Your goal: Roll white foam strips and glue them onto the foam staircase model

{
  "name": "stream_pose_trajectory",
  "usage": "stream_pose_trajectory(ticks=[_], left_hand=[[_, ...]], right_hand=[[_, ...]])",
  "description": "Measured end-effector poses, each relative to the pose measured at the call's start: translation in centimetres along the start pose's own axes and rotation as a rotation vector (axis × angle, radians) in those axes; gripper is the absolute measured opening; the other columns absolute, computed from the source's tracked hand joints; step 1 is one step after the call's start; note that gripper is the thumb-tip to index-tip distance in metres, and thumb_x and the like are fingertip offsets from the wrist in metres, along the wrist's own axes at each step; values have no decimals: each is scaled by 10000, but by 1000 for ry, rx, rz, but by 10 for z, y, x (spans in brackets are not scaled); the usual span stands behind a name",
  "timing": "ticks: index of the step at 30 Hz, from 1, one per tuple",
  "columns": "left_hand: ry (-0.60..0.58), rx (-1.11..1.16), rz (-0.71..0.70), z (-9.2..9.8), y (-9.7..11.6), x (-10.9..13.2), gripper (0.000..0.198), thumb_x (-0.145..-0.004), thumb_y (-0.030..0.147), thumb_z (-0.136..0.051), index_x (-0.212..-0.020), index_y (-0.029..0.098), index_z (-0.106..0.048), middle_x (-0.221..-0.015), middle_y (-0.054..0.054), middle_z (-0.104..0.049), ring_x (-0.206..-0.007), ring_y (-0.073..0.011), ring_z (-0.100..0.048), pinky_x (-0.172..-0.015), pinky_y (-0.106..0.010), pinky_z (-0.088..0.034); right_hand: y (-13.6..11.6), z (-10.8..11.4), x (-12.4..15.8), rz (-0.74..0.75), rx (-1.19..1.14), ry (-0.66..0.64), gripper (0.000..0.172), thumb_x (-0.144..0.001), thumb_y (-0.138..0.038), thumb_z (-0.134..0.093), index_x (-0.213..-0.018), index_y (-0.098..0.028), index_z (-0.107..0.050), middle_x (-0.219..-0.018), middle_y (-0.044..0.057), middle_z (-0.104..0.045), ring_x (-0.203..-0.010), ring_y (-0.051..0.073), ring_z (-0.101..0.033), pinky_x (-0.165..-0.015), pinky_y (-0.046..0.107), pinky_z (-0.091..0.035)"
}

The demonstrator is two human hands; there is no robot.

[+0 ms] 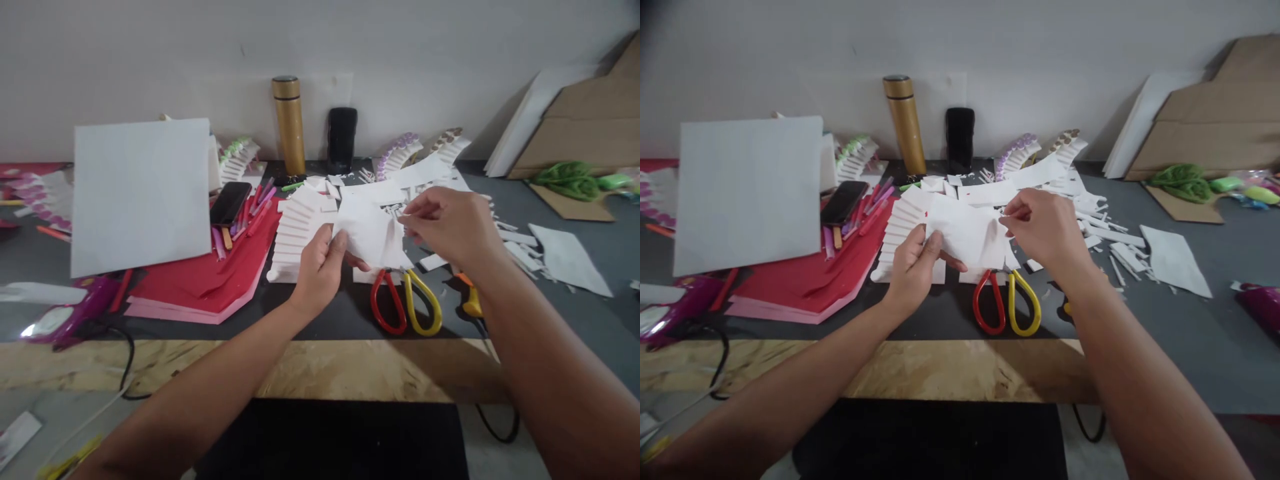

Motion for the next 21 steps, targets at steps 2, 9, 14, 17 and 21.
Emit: stream_pose_trajectory(ticks=[2, 9, 14, 17, 21], left_hand=[[-2, 121, 38, 4, -9, -5, 269, -951, 450, -653, -867, 203, -591, -692, 34, -632, -616, -119, -629, -683, -259, -497], [-33, 423, 289, 5, -29, -15, 242, -730, 333, -841, -881, 172, -742, -794, -26, -744, -736, -156, -699, -701, -264, -560], [-31, 349, 251, 13, -30, -18, 193, -794, 334, -818, -893, 179, -759, -814, -21, -755, -693, -135, -688, -644, -246, -586], [-50, 243, 210, 17, -30, -20, 215, -838, 361, -789, -947, 179, -759, -854, -26, -757, -684, -139, -687, -617, -258, -605], [-75, 219, 228, 17, -31, -20, 225, -844, 351, -783, -981, 174, -755, -862, -33, -761, -677, -136, -689, -620, -251, -611]], right_hand=[[9, -2, -1, -22, -189, 98, 227, -872, -400, -724, -773, -207, -660, -558, 17, -638, -471, 173, -599, -527, 331, -489], [25, -52, 4, -97, -735, -175, 625, -948, -717, -474, -1104, -171, -736, -1132, 127, -758, -1068, 233, -713, -875, 351, -577], [19, -69, 15, -145, -883, -375, 427, -764, -552, -823, -923, -162, -752, -799, 41, -738, -653, 136, -648, -564, 238, -488], [19, -66, 20, -194, -850, -377, 370, -682, -462, -898, -760, -157, -703, -631, -2, -667, -487, 91, -536, -430, 208, -361], [15, -68, 23, -227, -861, -425, 346, -721, -452, -869, -819, -159, -713, -659, 6, -695, -493, 98, -576, -421, 200, -388]])
Point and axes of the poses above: each hand's wrist, its own x-axis away from the middle knuckle, its own z-axis out of the back of the hand, y = z × x, the point moved 8 cm from there along -x, towards the middle knuckle
